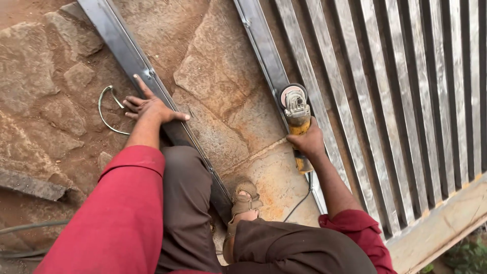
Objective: Using an angle grinder to smooth welded joints and edges on a large metal gate frame.
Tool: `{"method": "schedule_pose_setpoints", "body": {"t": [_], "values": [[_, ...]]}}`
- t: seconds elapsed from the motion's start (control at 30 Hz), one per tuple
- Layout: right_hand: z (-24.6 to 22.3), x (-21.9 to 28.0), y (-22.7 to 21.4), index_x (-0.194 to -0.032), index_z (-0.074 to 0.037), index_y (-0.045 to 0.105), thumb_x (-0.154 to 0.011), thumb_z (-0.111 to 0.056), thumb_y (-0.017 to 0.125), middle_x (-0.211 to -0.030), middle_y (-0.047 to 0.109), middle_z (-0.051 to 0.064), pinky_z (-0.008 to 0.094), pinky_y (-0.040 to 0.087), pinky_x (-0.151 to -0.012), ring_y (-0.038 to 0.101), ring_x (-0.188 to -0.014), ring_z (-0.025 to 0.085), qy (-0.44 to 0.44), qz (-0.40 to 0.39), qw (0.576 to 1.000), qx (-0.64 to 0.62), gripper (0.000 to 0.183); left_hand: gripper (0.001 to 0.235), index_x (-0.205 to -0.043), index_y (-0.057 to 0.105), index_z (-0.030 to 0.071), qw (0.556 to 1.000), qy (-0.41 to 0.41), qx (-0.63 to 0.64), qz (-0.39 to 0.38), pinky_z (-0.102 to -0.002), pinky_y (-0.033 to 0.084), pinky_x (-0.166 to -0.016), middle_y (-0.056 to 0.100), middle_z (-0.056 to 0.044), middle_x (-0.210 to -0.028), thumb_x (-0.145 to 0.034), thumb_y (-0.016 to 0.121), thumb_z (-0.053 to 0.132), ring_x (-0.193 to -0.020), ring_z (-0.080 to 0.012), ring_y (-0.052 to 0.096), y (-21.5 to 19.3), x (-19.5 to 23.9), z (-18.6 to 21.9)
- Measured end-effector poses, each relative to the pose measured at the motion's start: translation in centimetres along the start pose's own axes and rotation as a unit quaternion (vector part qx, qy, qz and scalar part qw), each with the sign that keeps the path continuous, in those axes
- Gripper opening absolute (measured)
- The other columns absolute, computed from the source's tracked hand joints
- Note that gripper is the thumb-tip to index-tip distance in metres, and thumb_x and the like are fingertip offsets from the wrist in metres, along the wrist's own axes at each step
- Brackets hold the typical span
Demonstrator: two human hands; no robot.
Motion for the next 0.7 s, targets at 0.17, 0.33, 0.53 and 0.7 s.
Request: {"method": "schedule_pose_setpoints", "body": {"t": [0.17,0.33,0.53,0.7], "values": [[-2.9,-2.3,0.5,-0.125,-0.002,0.053,-0.063,-0.02,0.088,-0.108,0.074,0.02,0.043,0.059,-0.092,0.074,-0.1,0.031,0.001,-0.001,1.0,0.007,0.073,0.184,-0.147,-0.048,0.019,1.0,0.001,-0.017,-0.021,-0.07,0.002,-0.123,-0.014,-0.045,-0.163,-0.046,0.098,0.069,-0.153,-0.0569,-0.014,-0.1,0.5,0.5],[-4.2,-2.2,-0.2,-0.13,-0.002,0.049,-0.066,-0.021,0.086,-0.112,0.071,0.021,0.042,0.06,-0.097,0.074,-0.101,0.031,0.025,-0.013,0.999,0.032,0.076,0.184,-0.151,-0.044,0.019,1.0,0.021,-0.006,-0.013,-0.071,0.001,-0.124,-0.007,-0.045,-0.164,-0.046,0.099,0.065,-0.154,-0.0559,-0.014,-0.4,0.6,1.1],[-3.0,-3.1,-0.1,-0.14,0.002,0.038,-0.064,-0.028,0.092,-0.11,0.07,0.024,0.044,0.058,-0.097,0.072,-0.1,0.033,0.051,0.003,0.993,0.11,0.098,0.184,-0.151,-0.045,0.021,1.0,0.011,-0.005,-0.018,-0.069,0.001,-0.125,-0.009,-0.042,-0.165,-0.045,0.099,0.064,-0.155,-0.0529,-0.013,-0.4,1.0,0.9],[-5.2,-1.6,0.0,-0.133,-0.005,0.049,-0.064,-0.027,0.087,-0.112,0.073,0.021,0.045,0.058,-0.099,0.073,-0.102,0.034,0.046,-0.019,0.993,0.105,0.081,0.184,-0.148,-0.046,0.018,0.999,0.006,-0.023,-0.028,-0.07,0.001,-0.123,-0.012,-0.044,-0.163,-0.047,0.099,0.066,-0.153,-0.0558,-0.017,-0.4,1.0,1.0]]}}
Point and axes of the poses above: each hand's wrist, its own x-axis away from the middle knuckle, its own y-axis out of the palm, z = x × y, the point moved 8 cm from there along -x, towards the middle knuckle
